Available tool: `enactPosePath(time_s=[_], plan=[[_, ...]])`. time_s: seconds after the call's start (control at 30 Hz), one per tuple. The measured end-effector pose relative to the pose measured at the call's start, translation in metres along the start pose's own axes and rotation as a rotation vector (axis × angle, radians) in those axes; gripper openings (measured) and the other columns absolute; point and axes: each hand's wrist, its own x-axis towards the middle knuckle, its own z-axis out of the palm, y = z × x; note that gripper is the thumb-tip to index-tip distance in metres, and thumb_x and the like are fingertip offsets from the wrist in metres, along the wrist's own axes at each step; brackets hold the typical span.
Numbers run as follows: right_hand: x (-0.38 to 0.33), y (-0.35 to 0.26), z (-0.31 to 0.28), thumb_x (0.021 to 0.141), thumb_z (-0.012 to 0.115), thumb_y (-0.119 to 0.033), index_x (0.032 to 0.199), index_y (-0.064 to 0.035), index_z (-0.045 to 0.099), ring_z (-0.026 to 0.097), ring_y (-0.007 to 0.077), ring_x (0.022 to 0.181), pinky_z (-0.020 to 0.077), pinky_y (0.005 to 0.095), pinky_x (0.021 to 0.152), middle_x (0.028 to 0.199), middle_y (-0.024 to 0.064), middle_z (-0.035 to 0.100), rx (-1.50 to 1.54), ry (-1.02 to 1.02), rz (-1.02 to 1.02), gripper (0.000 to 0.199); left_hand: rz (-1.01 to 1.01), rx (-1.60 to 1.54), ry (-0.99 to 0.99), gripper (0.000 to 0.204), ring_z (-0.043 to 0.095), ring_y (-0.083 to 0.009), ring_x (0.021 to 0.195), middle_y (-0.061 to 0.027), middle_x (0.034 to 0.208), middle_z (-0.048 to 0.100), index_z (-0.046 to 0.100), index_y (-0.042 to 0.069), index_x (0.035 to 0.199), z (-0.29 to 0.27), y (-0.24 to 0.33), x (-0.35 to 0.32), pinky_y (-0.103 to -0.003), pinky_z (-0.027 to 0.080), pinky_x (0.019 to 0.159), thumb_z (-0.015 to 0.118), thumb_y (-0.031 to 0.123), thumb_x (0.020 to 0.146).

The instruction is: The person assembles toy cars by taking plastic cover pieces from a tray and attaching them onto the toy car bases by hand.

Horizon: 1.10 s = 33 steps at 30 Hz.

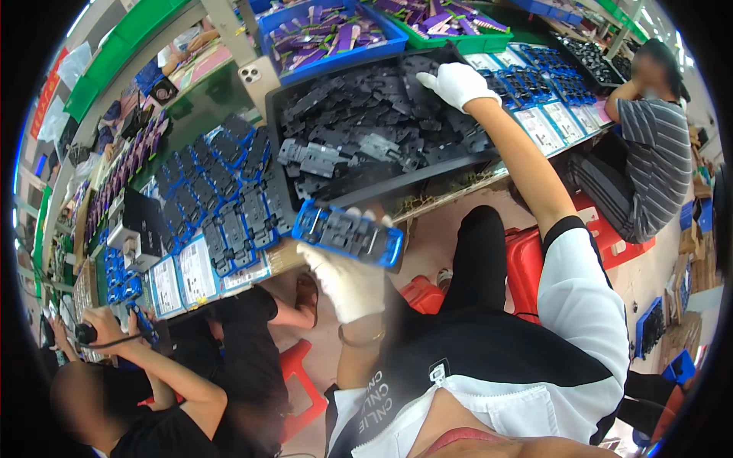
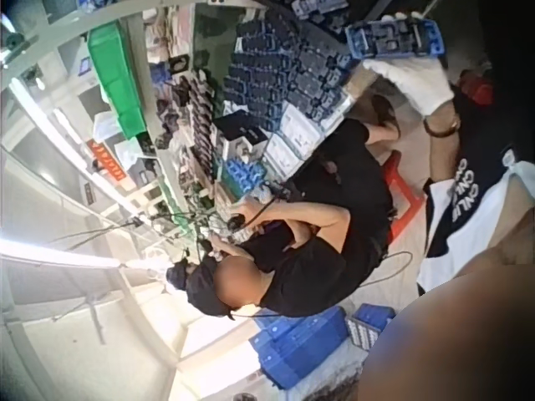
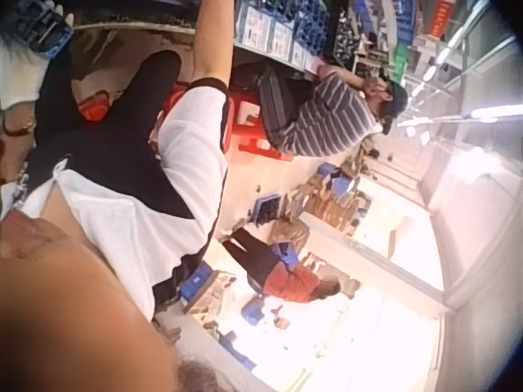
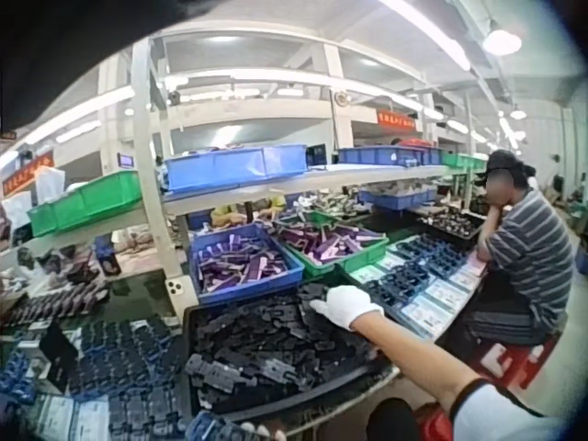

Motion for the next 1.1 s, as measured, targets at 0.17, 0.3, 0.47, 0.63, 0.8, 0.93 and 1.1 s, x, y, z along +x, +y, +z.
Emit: enactPosePath(time_s=[0.17, 0.3, 0.47, 0.63, 0.8, 0.93, 1.1], plan=[[0.016, 0.011, 0.022, 0.087, 0.059, -0.042, 0.104, -0.0057, 0.073, 0.065, 0.0387, 0.102, 0.0507, 0.0449, 0.09, 0.109, 0.0218, 0.068, 0.022, 0.092, 0.067, 0.042, -0.046, -0.044, 0.005, 0.067, 0.055, -0.0365, 0.11, -0.0145, 0.115, 0.06, 0.054, 0.012, 0.126, -0.001, -0.013, 0.005, -0.06, 0.04, 0.103, 0.046, 0.068, 0.09], [0.001, 0.01, 0.027, 0.082, 0.062, -0.033, 0.119, -0.0128, 0.067, 0.064, 0.0356, 0.107, 0.0488, 0.0422, 0.095, 0.116, 0.0165, 0.067, 0.186, 0.173, 0.005, 0.042, -0.005, 0.039, 0.053, 0.069, 0.055, -0.036, 0.112, -0.0142, 0.117, 0.06, 0.054, 0.015, 0.129, -0.002, -0.013, -0.001, -0.058, 0.04, 0.104, 0.054, 0.069, 0.086], [-0.017, 0.002, 0.043, 0.084, 0.063, -0.029, 0.12, -0.0117, 0.065, 0.064, 0.0353, 0.105, 0.0499, 0.04, 0.093, 0.113, 0.0152, 0.069, 0.266, 0.168, -0.086, 0.04, 0.051, 0.06, 0.045, 0.07, 0.061, -0.0335, 0.108, -0.0149, 0.115, 0.062, 0.051, 0.009, 0.127, 0.001, -0.011, -0.004, -0.055, 0.049, 0.099, 0.053, 0.066, 0.086], [-0.014, 0.004, 0.047, 0.085, 0.065, -0.031, 0.114, -0.0072, 0.065, 0.064, 0.0364, 0.105, 0.0495, 0.0415, 0.093, 0.11, 0.0191, 0.068, 0.205, 0.213, -0.03, 0.037, 0.043, 0.072, -0.012, 0.07, 0.057, -0.0335, 0.108, -0.0119, 0.116, 0.062, 0.054, 0.019, 0.129, 0.001, -0.014, -0.004, -0.056, 0.042, 0.099, 0.056, 0.071, 0.082], [-0.016, 0.01, 0.045, 0.085, 0.063, -0.032, 0.12, -0.0105, 0.063, 0.064, 0.0327, 0.105, 0.0486, 0.0385, 0.093, 0.111, 0.0153, 0.069, 0.312, 0.309, -0.019, 0.041, 0.038, 0.036, 0.029, 0.069, 0.057, -0.0317, 0.109, -0.0117, 0.117, 0.061, 0.054, 0.017, 0.128, -0.004, -0.013, -0.006, -0.055, 0.042, 0.101, 0.053, 0.071, 0.085], [-0.029, 0.0, 0.031, 0.089, 0.059, -0.031, 0.127, -0.0129, 0.062, 0.065, 0.0316, 0.099, 0.0489, 0.0374, 0.089, 0.106, 0.0151, 0.068, 0.358, 0.437, -0.125, 0.042, 0.076, 0.09, 0.061, 0.071, 0.056, -0.0321, 0.109, -0.0114, 0.117, 0.06, 0.052, 0.016, 0.129, -0.002, -0.012, -0.007, -0.054, 0.042, 0.101, 0.054, 0.071, 0.084], [-0.161, -0.081, -0.009, 0.085, 0.063, -0.015, 0.124, -0.0146, 0.065, 0.063, 0.032, 0.097, 0.0501, 0.0368, 0.088, 0.109, 0.0169, 0.062, 0.761, 0.34, -0.387, 0.039, 0.122, 0.128, 0.087, 0.075, 0.055, -0.0325, 0.111, -0.0112, 0.12, 0.058, 0.048, 0.017, 0.134, -0.01, -0.007, -0.005, -0.055, 0.041, 0.102, 0.051, 0.073, 0.085]])
